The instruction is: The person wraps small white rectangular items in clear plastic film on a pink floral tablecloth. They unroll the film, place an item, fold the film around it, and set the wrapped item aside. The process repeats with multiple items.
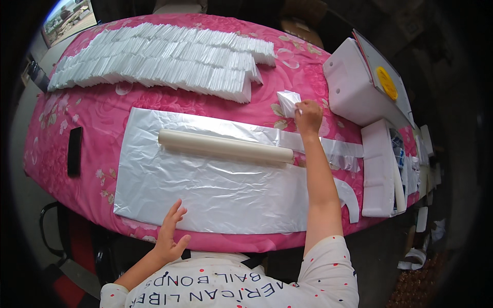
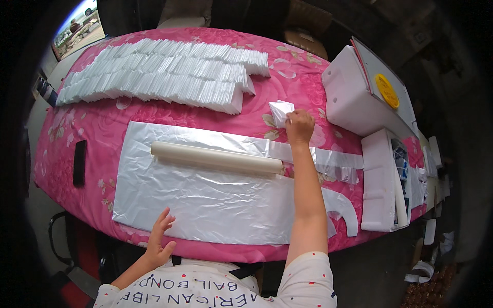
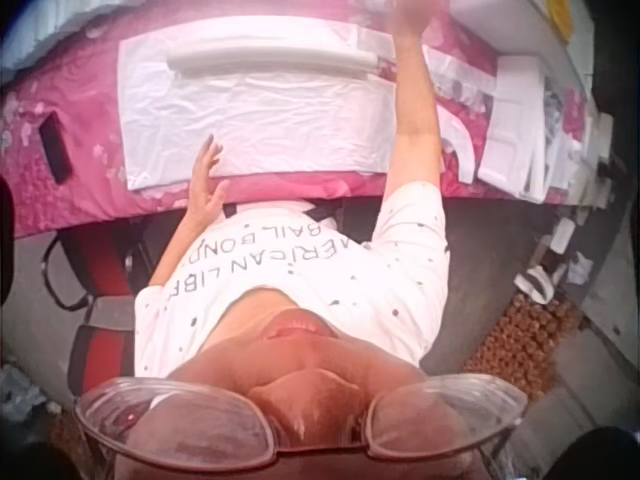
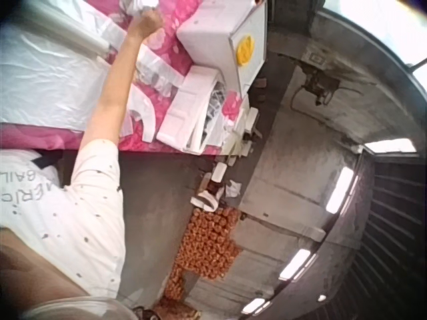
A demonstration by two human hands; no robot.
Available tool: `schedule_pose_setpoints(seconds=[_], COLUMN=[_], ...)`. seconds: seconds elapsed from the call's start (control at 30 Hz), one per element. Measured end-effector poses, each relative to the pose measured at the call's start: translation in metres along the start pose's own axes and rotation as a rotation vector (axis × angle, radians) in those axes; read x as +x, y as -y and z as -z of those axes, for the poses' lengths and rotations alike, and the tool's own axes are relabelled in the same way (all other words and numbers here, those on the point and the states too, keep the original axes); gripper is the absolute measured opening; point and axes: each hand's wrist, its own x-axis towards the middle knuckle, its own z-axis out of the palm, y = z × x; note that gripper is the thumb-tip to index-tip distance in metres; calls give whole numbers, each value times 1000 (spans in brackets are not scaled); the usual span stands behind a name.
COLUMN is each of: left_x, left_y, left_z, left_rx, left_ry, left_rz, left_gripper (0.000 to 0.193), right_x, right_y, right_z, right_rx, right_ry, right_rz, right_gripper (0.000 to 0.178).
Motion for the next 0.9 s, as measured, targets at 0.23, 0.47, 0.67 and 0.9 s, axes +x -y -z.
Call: schedule_pose_setpoints(seconds=[0.23, 0.47, 0.67, 0.9], left_x=[13, 44, 69, 87], left_y=[1, -11, -16, -6], left_z=[0, -20, -55, -91], left_rx=[179, 152, 396, 631], left_ry=[43, 246, 80, 144], left_rz=[-104, -261, -245, -236], left_gripper=[66, 61, 79, 82], right_x=[-38, -96, -133, -215], right_y=[40, 93, 110, 128], right_z=[46, 102, 144, 169], right_rx=[429, 507, 460, 726], right_ry=[282, 428, 700, 707], right_rz=[25, 122, 31, 99], right_gripper=[46, 52, 50, 52])
